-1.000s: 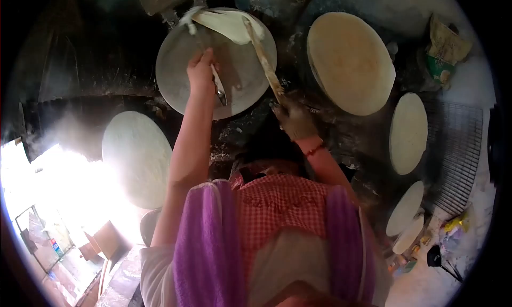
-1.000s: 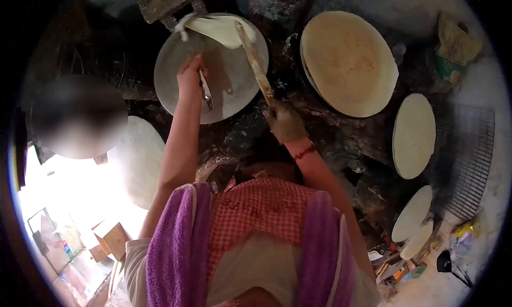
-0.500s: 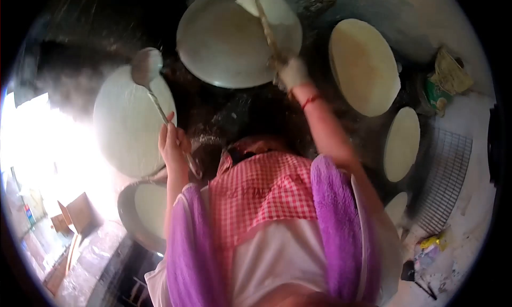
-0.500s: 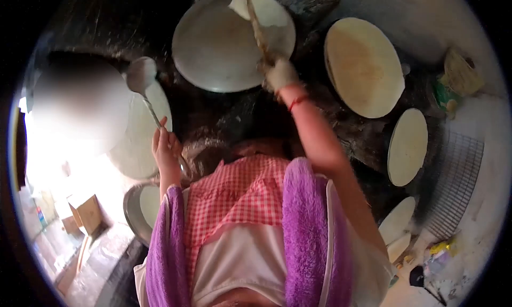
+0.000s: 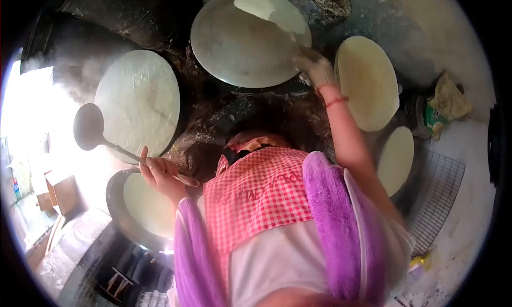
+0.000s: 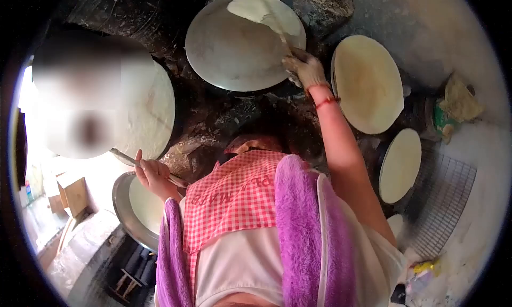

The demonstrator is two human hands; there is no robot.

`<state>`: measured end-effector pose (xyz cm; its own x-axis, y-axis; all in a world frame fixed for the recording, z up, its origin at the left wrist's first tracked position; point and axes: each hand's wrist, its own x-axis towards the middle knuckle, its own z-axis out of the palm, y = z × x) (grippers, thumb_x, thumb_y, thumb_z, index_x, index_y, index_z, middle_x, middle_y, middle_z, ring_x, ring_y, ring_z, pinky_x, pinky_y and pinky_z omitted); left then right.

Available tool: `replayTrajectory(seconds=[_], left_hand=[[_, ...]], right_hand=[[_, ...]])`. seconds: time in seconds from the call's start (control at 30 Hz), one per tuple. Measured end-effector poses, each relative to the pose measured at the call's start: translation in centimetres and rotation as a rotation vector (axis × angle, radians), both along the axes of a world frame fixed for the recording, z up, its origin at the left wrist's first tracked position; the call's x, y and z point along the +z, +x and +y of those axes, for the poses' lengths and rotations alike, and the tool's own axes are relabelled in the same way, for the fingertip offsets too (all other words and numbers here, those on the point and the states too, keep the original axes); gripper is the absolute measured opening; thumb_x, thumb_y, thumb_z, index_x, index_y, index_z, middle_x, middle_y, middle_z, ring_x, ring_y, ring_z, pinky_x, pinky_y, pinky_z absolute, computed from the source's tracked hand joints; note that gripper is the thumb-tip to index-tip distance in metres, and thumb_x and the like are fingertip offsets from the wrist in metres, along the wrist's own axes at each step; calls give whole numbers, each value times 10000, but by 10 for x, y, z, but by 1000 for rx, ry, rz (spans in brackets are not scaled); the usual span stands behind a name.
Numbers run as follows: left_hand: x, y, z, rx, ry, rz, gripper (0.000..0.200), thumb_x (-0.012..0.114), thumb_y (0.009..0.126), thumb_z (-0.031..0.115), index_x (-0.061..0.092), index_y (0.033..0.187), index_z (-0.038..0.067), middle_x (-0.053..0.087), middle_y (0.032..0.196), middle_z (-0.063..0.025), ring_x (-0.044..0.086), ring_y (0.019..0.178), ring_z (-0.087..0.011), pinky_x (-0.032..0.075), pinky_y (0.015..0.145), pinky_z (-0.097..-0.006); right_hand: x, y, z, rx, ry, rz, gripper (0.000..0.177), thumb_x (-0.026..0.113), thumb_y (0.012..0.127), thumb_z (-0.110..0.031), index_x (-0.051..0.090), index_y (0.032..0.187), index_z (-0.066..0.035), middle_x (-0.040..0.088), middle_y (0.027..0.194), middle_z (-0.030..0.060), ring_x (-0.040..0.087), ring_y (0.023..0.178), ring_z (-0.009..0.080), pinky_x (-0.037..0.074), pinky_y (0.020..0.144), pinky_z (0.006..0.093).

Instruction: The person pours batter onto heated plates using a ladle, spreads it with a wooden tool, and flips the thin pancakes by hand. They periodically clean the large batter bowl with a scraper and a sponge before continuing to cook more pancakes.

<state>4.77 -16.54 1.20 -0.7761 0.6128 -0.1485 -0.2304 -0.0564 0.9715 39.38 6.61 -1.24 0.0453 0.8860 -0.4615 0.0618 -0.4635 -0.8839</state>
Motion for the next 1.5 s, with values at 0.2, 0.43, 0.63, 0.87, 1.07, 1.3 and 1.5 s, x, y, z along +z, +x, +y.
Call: replayTrajectory(seconds=[0.2,0.43,0.63,0.87,1.07,1.3,1.5], left_hand=[[-2,33,8,7,-56,6,307,412,1001,167,454,1260,9,322,587,32,278,435,-52,241,385,-221],[22,56,-1,162,-32,89,301,430,1000,192,473,1246,25,313,590,41,281,449,-43,225,387,-211],[30,56,-8,196,-6,51,300,471,987,210,488,1228,33,320,613,59,283,478,-28,228,401,-188],[47,49,-17,355,18,56,269,458,993,164,487,1211,8,262,590,58,211,455,-23,179,376,-196],[60,42,-6,313,45,59,268,458,991,158,490,1207,3,262,588,60,203,452,-23,187,379,-193],[52,44,-10,266,-36,73,294,451,980,170,477,1224,8,254,591,71,240,471,-15,193,403,-179],[63,49,5,283,12,65,284,443,988,171,483,1225,19,249,586,74,217,451,-13,173,391,-185]], right_hand=[[-34,-29,0,226,201,-199,397,723,794,-203,633,1130,-12,642,721,33,556,545,114,463,509,278],[-19,45,27,95,25,178,319,694,828,-209,639,1080,-22,649,760,30,565,526,89,432,430,233],[-21,-21,20,452,-113,75,267,714,810,-241,657,962,-29,618,669,43,546,493,120,423,429,264],[-54,21,55,176,43,230,443,685,834,-215,579,1244,-85,676,771,58,597,568,120,488,508,252],[-18,-11,28,591,104,-78,482,740,779,-275,620,1190,-54,674,877,37,620,719,124,491,583,272],[-13,30,72,468,-14,-80,569,688,814,-202,496,1334,-75,667,865,24,542,549,73,421,454,238],[-37,67,59,915,595,-512,412,648,844,-193,590,1242,-104,678,1001,80,626,820,131,521,707,301]])
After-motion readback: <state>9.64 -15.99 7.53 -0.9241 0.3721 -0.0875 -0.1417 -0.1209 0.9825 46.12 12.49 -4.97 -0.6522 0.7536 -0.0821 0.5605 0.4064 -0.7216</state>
